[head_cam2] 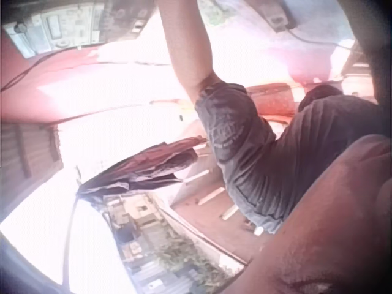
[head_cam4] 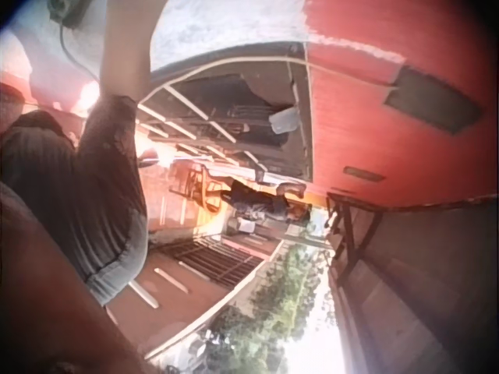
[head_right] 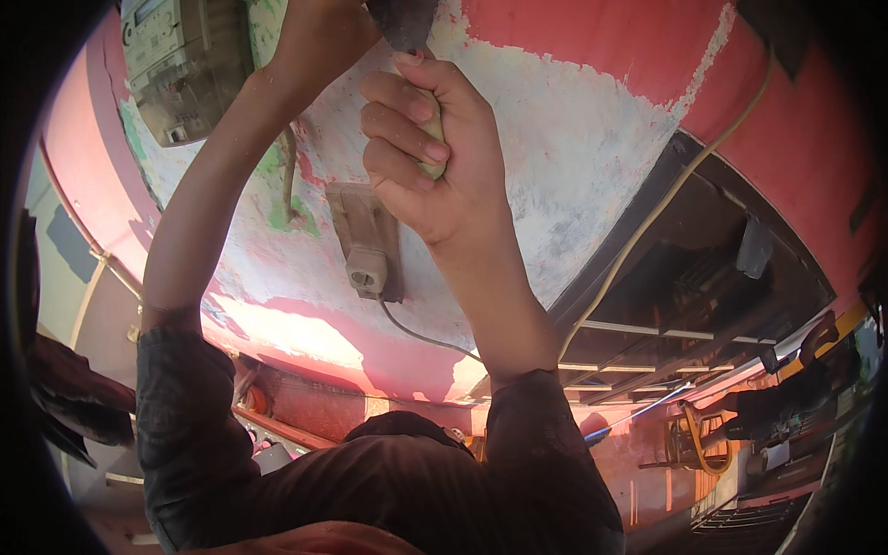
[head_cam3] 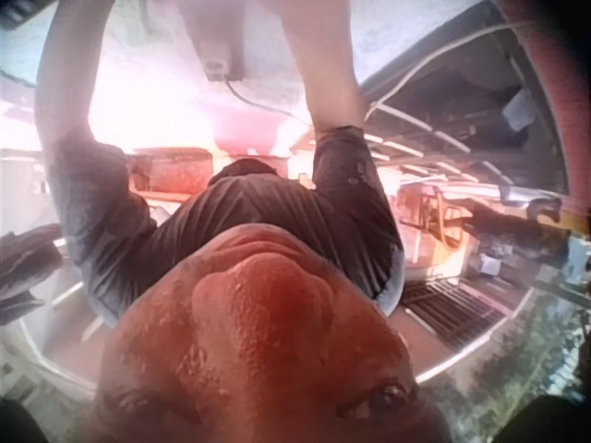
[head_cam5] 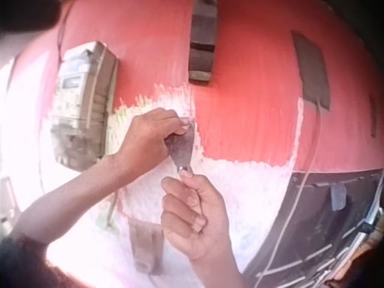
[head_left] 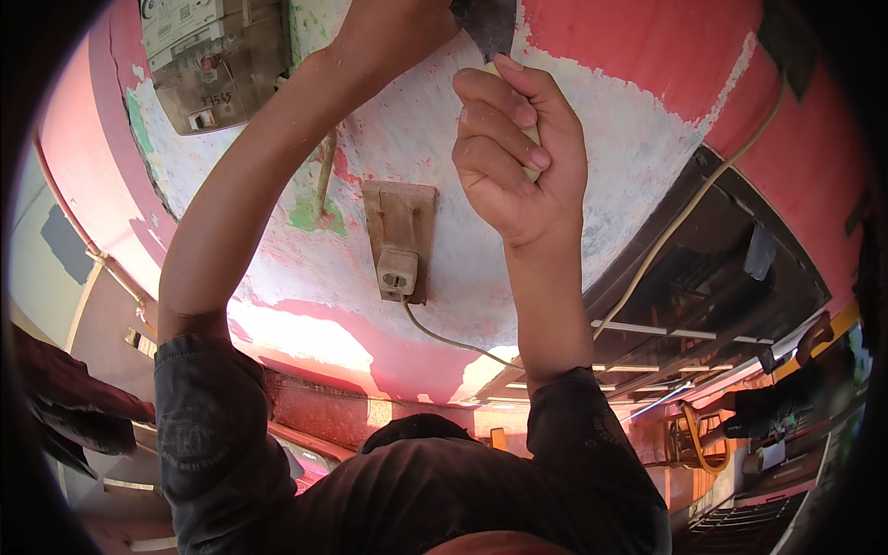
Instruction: The person uses a metal scraper to remove old paint from a pink wall. They repeatedly scrape the same area around an electrical box and socket, clearing away layers of paint and debris.
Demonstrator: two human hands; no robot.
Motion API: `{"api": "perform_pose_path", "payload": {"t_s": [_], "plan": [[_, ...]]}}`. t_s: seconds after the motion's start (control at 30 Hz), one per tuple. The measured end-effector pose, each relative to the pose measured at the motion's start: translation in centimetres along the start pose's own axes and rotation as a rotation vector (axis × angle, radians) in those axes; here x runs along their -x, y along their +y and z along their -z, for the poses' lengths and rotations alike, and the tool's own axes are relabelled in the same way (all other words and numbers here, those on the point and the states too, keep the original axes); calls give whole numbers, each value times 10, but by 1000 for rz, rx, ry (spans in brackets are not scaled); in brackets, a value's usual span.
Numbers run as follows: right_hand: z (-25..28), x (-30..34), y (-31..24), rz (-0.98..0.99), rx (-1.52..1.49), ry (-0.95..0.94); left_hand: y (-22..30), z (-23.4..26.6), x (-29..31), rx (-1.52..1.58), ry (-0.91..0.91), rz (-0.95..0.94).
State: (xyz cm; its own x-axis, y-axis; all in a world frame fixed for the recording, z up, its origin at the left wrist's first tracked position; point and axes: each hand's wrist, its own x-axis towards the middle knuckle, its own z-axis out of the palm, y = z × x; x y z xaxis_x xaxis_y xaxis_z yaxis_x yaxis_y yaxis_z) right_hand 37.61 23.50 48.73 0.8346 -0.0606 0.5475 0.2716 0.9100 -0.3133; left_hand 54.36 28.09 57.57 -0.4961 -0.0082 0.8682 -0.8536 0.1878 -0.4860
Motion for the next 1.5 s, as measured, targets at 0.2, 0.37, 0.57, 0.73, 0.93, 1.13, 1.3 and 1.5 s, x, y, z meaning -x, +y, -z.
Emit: {"api": "perform_pose_path", "payload": {"t_s": [0.2,0.37,0.57,0.73,0.93,1.13,1.3,1.5], "plan": [[0,1,-4,-5,20,-9,0,-3,-3,40,5,38],[0,8,1,4,-1,8,2,-6,3,46,23,16],[-12,-11,-3,32,21,32,-3,-7,-7,5,79,36],[-18,-13,-11,-20,19,-21,-8,-4,-12,-10,43,-2],[-13,-7,-8,-15,18,2,-6,-7,-2,-5,31,9],[-23,-23,-5,1,-5,-13,-19,-3,-19,47,84,51],[0,5,-2,27,-21,1,4,-4,5,-1,-32,-24],[-14,-11,0,47,-65,-27,-9,-3,-16,3,-9,-60]]}}
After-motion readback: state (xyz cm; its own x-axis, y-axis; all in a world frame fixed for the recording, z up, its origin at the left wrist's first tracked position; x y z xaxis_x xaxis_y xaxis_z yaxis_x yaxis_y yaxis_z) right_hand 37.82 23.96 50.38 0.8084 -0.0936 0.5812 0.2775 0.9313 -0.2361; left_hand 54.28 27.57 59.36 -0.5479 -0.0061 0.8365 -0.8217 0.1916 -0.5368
